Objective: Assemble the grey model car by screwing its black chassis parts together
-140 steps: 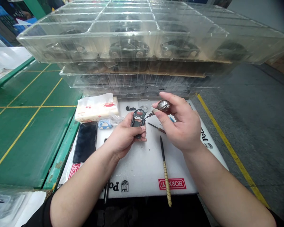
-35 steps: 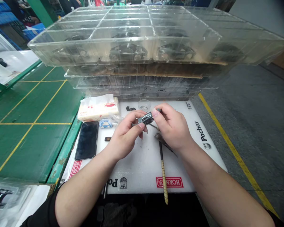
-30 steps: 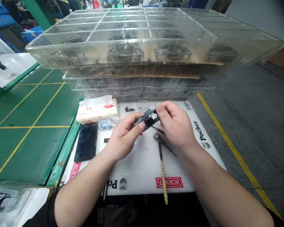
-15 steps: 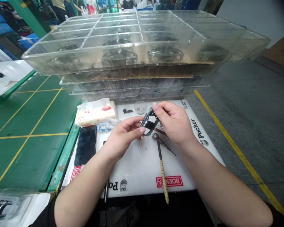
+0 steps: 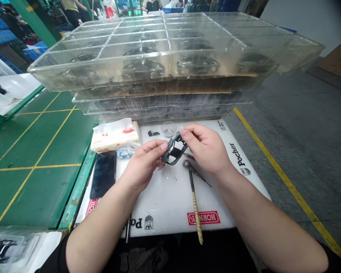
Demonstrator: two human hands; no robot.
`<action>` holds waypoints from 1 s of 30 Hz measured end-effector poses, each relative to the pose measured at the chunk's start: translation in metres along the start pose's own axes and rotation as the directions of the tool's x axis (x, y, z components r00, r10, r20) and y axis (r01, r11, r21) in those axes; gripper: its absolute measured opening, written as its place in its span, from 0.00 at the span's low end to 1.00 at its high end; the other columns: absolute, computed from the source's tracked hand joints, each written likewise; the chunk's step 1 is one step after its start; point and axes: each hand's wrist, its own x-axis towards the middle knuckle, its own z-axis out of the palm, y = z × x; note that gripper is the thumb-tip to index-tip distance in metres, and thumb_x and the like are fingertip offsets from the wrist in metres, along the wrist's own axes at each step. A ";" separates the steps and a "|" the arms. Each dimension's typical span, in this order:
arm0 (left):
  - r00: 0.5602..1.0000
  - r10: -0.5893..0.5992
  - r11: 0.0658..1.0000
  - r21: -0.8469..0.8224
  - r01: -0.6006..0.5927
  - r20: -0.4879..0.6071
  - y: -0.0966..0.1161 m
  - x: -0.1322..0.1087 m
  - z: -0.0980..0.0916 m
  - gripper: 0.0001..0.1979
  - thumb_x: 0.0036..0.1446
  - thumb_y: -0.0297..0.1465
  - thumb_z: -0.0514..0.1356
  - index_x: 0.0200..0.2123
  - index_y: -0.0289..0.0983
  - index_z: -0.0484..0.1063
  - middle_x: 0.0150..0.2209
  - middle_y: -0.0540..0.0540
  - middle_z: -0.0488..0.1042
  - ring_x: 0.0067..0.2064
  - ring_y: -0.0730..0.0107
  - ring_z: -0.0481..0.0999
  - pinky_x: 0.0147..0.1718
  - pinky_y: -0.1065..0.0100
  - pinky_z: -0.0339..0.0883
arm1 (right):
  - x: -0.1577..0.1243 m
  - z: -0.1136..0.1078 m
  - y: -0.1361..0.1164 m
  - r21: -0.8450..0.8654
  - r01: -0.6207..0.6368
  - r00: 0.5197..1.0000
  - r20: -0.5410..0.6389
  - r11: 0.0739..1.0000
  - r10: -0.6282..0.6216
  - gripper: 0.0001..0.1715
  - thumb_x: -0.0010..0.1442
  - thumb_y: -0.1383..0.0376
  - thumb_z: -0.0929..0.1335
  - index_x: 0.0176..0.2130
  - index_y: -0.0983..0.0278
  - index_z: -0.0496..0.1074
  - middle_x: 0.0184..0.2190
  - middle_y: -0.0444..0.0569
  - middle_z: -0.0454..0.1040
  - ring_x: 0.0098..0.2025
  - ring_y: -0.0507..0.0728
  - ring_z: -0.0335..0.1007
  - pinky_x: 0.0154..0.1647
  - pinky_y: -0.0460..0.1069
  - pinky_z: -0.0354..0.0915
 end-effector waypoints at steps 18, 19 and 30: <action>0.990 -0.140 0.987 -0.079 0.141 0.018 0.001 0.001 -0.002 0.22 0.54 0.44 0.86 0.39 0.35 0.84 0.34 0.46 0.82 0.34 0.70 0.77 0.32 0.70 0.64 | 0.001 0.001 0.008 -0.048 -0.034 0.999 0.003 0.998 0.034 0.32 0.78 0.35 0.75 0.41 0.58 0.85 0.33 0.46 0.81 0.37 0.59 0.75 0.40 0.53 0.70; 0.988 -0.154 0.985 -0.080 0.155 0.015 0.000 0.002 -0.003 0.23 0.52 0.44 0.87 0.38 0.35 0.84 0.33 0.46 0.82 0.33 0.70 0.76 0.32 0.70 0.64 | 0.002 0.000 0.010 -0.064 -0.049 0.998 0.025 0.997 0.051 0.31 0.79 0.36 0.74 0.42 0.58 0.85 0.34 0.46 0.81 0.38 0.59 0.76 0.41 0.53 0.70; 0.992 -0.085 0.991 -0.092 0.094 0.095 -0.004 0.012 -0.006 0.32 0.43 0.51 0.90 0.32 0.36 0.78 0.27 0.49 0.77 0.28 0.74 0.67 0.28 0.69 0.53 | 0.015 -0.021 -0.012 -0.156 0.030 0.972 0.235 0.987 0.008 0.29 0.73 0.38 0.76 0.42 0.60 0.89 0.43 0.56 0.87 0.39 0.63 0.83 0.44 0.58 0.79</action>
